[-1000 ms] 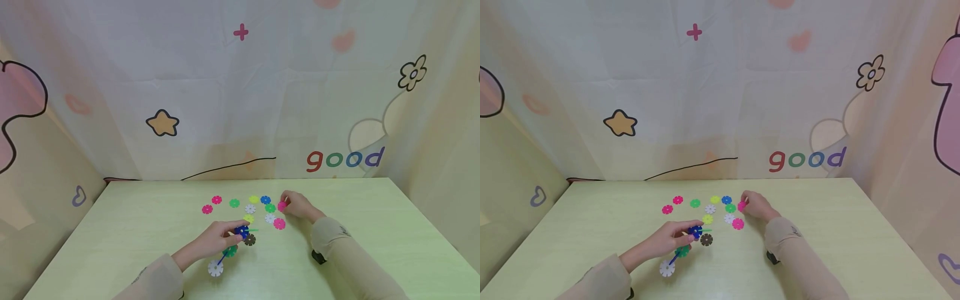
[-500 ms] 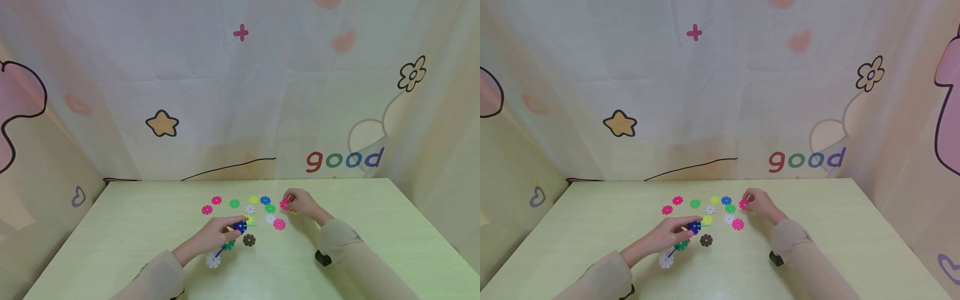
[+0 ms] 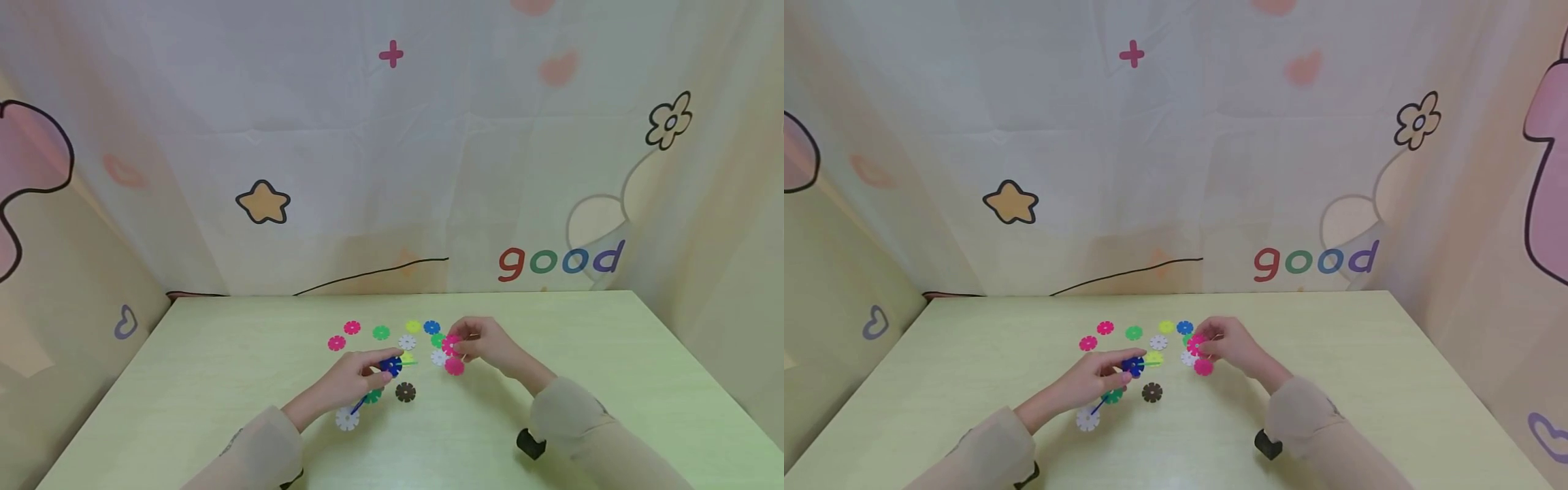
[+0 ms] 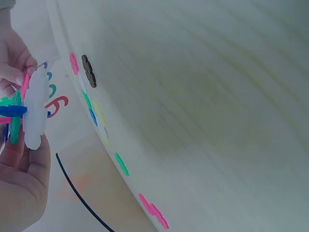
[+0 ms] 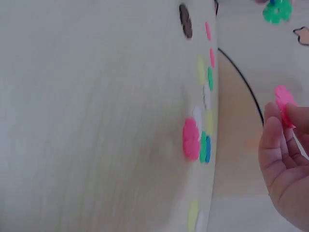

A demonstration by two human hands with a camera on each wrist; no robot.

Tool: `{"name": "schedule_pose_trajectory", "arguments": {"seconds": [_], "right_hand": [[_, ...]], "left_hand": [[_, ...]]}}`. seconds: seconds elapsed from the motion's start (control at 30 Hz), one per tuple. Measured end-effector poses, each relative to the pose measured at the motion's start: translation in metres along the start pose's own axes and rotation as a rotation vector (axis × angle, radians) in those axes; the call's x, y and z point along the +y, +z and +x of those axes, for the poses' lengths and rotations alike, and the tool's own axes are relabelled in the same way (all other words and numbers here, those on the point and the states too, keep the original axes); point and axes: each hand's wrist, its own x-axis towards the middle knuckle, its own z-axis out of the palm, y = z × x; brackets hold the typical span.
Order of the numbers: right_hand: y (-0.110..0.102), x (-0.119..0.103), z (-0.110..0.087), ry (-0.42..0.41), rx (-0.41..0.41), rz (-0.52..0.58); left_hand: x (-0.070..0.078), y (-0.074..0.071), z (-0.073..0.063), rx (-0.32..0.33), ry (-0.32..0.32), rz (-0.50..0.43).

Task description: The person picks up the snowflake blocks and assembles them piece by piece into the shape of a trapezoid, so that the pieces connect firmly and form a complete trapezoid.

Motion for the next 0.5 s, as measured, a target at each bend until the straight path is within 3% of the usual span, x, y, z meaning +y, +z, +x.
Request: {"name": "schedule_pose_trajectory", "arguments": {"seconds": [0.5], "right_hand": [[0.025,-0.022,-0.021,-0.01,-0.085,0.063]], "left_hand": [[0.0,0.004,-0.002,-0.005,0.04,-0.027]]}}
